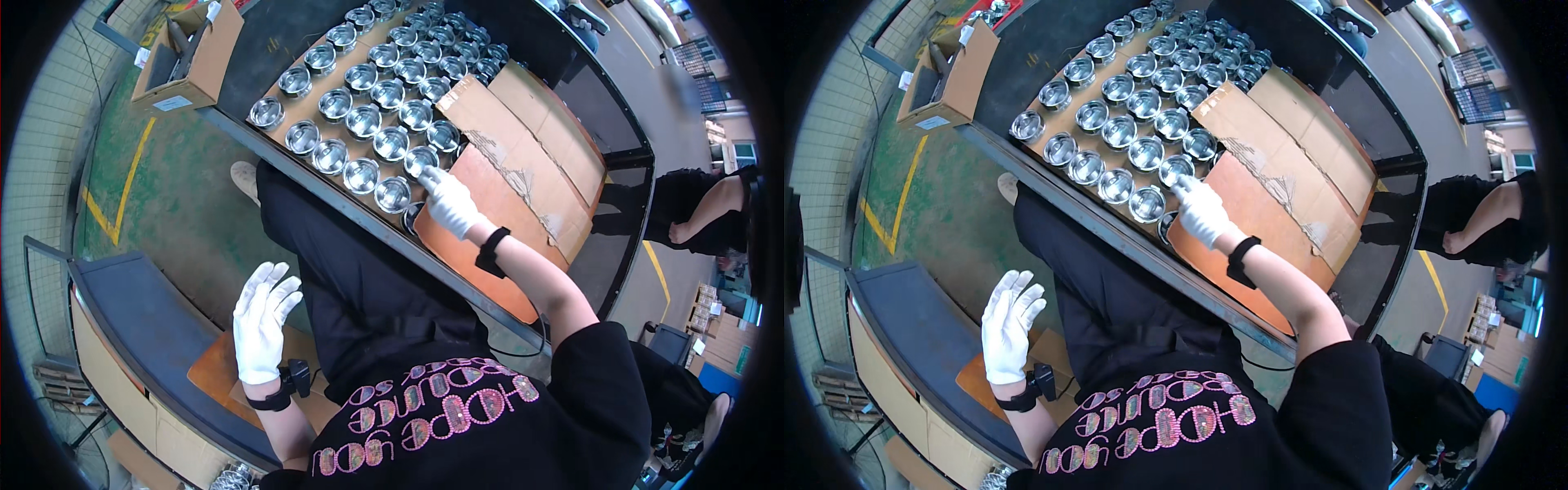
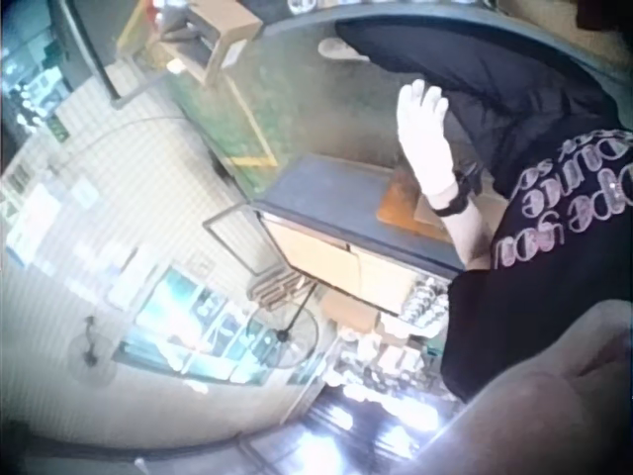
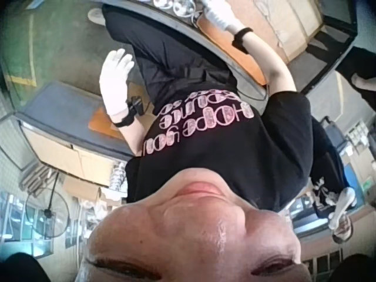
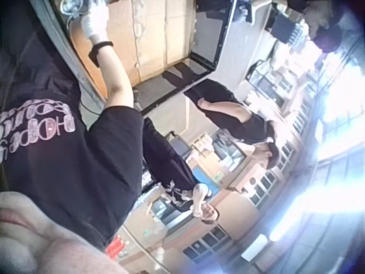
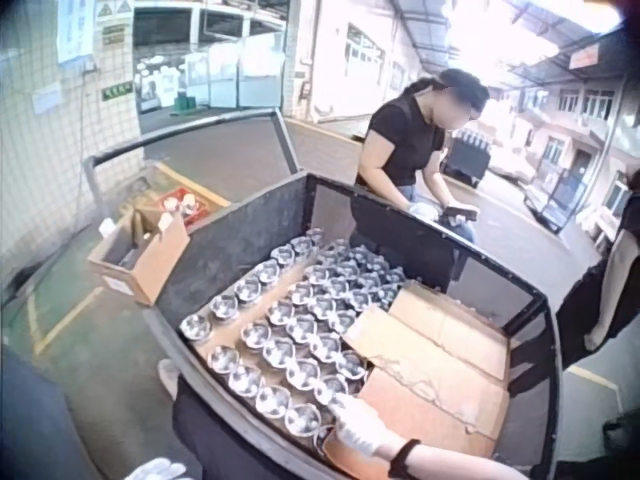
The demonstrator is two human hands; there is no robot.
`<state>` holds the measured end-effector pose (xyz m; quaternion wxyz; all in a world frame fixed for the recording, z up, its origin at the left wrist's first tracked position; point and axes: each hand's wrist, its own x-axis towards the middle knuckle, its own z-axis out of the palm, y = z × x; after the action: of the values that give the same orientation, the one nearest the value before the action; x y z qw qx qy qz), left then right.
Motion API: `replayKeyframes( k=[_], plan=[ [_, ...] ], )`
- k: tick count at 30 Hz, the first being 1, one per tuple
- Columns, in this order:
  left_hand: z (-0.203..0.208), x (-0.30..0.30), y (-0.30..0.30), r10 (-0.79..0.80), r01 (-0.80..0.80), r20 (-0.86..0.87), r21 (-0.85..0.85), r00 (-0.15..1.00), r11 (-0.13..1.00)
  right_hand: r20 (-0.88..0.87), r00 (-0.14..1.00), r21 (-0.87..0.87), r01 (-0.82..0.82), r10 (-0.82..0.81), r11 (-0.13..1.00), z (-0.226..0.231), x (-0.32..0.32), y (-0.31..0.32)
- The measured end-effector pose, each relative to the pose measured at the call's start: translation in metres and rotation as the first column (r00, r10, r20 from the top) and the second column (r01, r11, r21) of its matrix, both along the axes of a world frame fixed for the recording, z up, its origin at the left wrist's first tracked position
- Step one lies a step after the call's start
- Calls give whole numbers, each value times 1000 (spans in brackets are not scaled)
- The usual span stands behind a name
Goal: Sort and arrange metal pistons within a storage bin, using cardboard dividers.
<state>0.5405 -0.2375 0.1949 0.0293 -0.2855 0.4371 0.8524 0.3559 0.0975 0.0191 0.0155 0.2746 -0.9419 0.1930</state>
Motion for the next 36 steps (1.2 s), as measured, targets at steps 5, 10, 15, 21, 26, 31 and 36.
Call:
replayKeyframes(
  k=[5, 10, 15, 21, 26, 31, 36],
  plan=[
    [-13, 5, -20, 61, -60, 26, -43, 998, 997, 17, 999, 43, 31, -32, 999, -9, 2, -10],
    [-18, -3, -24, 39, -34, 56, -81, 998, 996, -163, 861, -53, 479, -481, 876, -10, -45, 77],
    [-19, -5, -17, 15, -7, 87, -92, 996, 996, -15, 462, 100, 883, -887, 458, -25, -70, 226],
    [-17, 5, -6, 64, -50, 170, -86, 983, 995, 351, 517, 328, 713, -781, 619, -30, -74, 322],
    [-16, 1, 10, 57, -43, 170, -86, 984, 995, 225, 567, 533, 609, -793, 587, 6, -65, 299],
    [-14, -13, 28, 55, -45, 159, -66, 986, 997, 445, 466, 475, 601, -764, 643, 13, -45, 279],
    [-16, -23, 35, 21, -13, 169, -51, 985, 999, 495, 565, 468, 467, -660, 750, 17, -26, 244]
  ],
)
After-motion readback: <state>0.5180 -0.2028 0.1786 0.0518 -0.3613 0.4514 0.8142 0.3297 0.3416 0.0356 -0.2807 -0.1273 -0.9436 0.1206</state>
